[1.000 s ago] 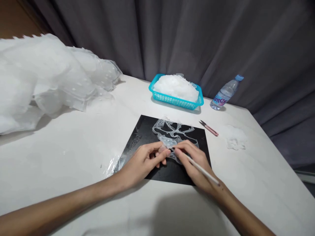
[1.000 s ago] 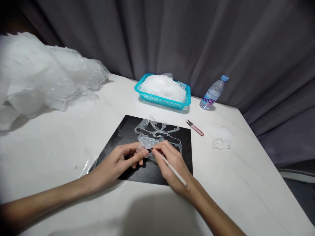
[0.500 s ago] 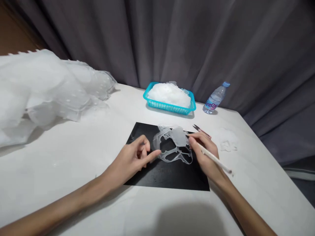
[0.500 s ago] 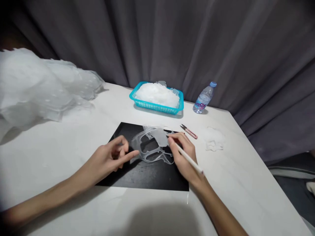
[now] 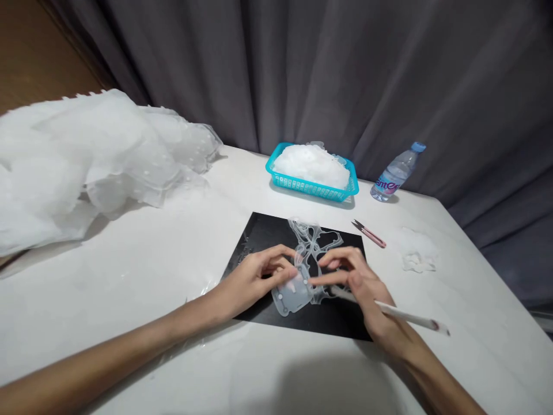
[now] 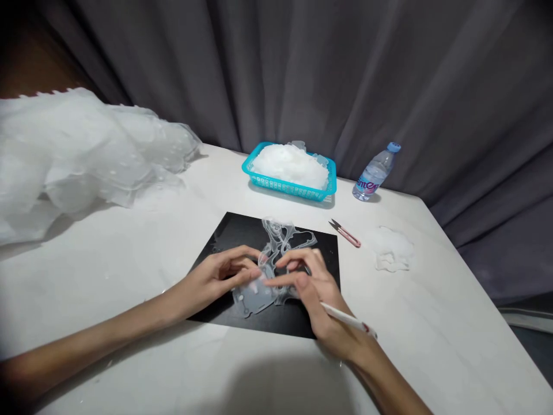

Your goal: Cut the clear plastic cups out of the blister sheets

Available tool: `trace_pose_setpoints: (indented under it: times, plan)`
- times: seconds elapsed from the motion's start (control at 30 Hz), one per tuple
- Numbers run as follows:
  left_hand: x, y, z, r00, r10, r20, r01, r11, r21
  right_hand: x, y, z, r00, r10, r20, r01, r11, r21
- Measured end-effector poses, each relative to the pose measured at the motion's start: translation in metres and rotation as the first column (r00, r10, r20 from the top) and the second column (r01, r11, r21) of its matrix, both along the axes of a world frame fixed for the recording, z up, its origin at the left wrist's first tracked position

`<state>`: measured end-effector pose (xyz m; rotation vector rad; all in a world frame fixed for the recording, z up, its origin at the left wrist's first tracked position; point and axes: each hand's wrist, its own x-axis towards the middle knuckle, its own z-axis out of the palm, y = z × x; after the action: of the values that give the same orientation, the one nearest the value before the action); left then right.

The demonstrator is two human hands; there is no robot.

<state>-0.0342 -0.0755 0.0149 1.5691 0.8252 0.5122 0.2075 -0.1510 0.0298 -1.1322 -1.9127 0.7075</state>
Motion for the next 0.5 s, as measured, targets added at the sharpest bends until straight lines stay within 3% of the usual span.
trace_pose_setpoints:
  times: [0.1, 0.27, 0.5]
  plan:
    - [0.002, -0.003, 0.003, 0.999, -0.031, -0.037, 0.034, 0.995, 0.094, 0.001, 0.007, -0.010, 0.985, -0.159, 0.070, 0.152, 0.984, 0.097]
    - [0.006, -0.008, 0.006, 0.998, -0.030, -0.047, 0.040, 0.977, 0.209, -0.013, 0.013, -0.021, 0.985, -0.090, 0.148, 0.086, 0.996, 0.034]
    - [0.009, -0.017, 0.002, 0.997, -0.037, -0.062, 0.052, 0.963, 0.266, -0.019, 0.018, -0.016, 0.995, -0.093, 0.047, 0.094, 0.995, -0.020]
